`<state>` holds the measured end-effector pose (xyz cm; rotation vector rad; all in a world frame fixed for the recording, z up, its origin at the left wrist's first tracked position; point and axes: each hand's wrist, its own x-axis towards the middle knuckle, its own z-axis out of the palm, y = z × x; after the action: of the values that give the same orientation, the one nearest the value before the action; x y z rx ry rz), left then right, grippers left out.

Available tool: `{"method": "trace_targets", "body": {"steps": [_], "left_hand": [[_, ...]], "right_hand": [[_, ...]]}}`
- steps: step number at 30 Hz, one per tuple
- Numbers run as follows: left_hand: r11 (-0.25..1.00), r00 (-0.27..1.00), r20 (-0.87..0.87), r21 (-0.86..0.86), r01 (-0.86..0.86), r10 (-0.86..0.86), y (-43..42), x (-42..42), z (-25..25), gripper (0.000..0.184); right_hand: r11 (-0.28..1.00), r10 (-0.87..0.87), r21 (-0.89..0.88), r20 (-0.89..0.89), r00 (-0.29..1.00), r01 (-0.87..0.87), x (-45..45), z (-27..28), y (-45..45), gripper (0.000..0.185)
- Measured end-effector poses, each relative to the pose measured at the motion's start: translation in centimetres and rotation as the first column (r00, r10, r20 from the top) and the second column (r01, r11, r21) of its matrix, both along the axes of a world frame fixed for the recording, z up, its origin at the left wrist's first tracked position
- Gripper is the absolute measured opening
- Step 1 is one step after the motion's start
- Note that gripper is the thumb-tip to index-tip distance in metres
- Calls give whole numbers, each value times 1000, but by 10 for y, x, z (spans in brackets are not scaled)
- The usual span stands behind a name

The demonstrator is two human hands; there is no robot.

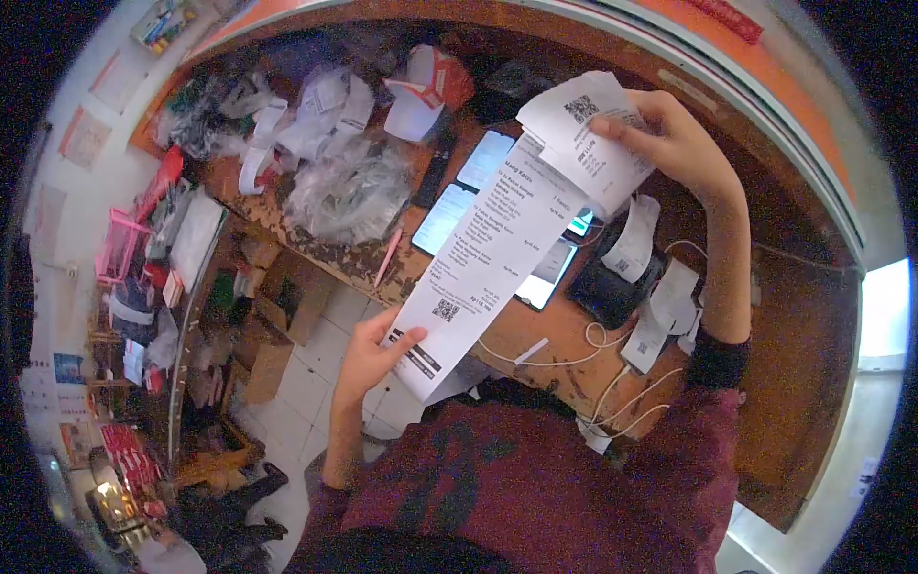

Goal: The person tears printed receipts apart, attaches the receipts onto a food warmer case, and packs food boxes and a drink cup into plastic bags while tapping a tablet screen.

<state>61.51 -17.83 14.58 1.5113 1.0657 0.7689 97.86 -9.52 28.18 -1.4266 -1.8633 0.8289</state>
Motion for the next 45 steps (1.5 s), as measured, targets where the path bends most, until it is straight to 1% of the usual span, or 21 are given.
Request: {"method": "trace_targets", "body": {"steps": [9, 12, 16, 19, 23, 25, 27, 28, 29, 30, 32, 33, 34, 36, 38, 40, 41, 42, 43, 44, 45], "left_hand": [[999, 992, -122, 12, -39, 40, -1, 6, 6, 26], [997, 995, -74, 56, -62, 66, -2, 11, 7, 27], [986, 984, -152, 153, -65, 89, -3, 11, 8, 26], [986, 976, -194, 152, -71, 100, -5, 16, 17, 26], [984, 976, -202, 169, -53, 88, -8, 15, 15, 29], [986, 966, -245, 160, -40, 79, -9, 16, 20, 29], [988, 956, -282, 151, -40, 82, -8, 17, 28, 28], [977, 945, -316, 213, -14, 82, -7, 19, 30, 27], [963, 934, -343, 271, 1, 96, -7, 21, 32, 25], [965, 937, -328, 261, -32, 119, -7, 22, 35, 25], [847, 921, -388, 480, 227, -27, -3, 23, 43, 20], [804, 876, -477, 489, 337, -77, -2, 23, 49, 17], [815, 880, -472, 484, 318, -63, -3, 24, 56, 17], [772, 828, -543, 465, 433, -137, -4, 26, 71, 16], [765, 812, -571, 468, 442, -120, -3, 21, 74, 18], [843, 885, -321, 318, 435, -336, -4, 15, 70, 17], [852, 892, -317, 315, 420, -322, -4, 11, 67, 17], [906, 947, -216, 302, 296, -237, -2, 5, 62, 16], [941, 982, -114, 285, 180, -153, 2, 1, 57, 16], [942, 983, -113, 286, 173, -146, 7, -4, 53, 16], [972, 974, -228, 226, 59, -6, 14, -9, 49, 15]], "right_hand": [[996, 19, 90, 94, 995, -28, 2, 3, -1, 34], [996, 16, 83, 113, 993, -25, 3, 4, -2, 33], [994, 13, 105, 124, 992, -26, 3, 6, -1, 33], [994, 63, 86, 58, 996, -68, 4, 3, 0, 33], [999, 34, 16, 105, 994, -36, 4, 7, 0, 31], [972, 15, 225, 257, 966, -75, 0, 10, -1, 27], [856, 34, 443, 465, 885, -266, -14, 18, -15, 26], [891, 131, 329, 475, 870, -313, -29, 27, -32, 32], [833, 294, 293, 484, 824, -469, -42, 32, -45, 31], [785, 515, 158, 369, 773, -599, -61, 28, -55, 24], [695, 655, 72, 344, 672, -715, -97, 10, -71, 14], [623, 678, 145, 390, 623, -769, -109, 0, -71, 17], [608, 694, 136, 388, 607, -782, -115, -11, -68, 17], [577, 817, -137, 80, 572, -805, -125, -31, -61, 20], [586, 808, 80, 18, 589, -806, -127, -50, -70, 22], [606, 781, 118, 102, 616, -787, -128, -48, -85, 17], [536, 710, 304, 343, 615, -788, -128, -46, -94, 17], [405, 575, 464, 541, 614, -788, -130, -44, -100, 18], [388, 548, 554, 504, 668, -737, -128, -42, -103, 20], [383, 553, 553, 505, 663, -740, -125, -42, -101, 20], [477, 575, 527, 418, 703, -704, -122, -43, -99, 22]]}}
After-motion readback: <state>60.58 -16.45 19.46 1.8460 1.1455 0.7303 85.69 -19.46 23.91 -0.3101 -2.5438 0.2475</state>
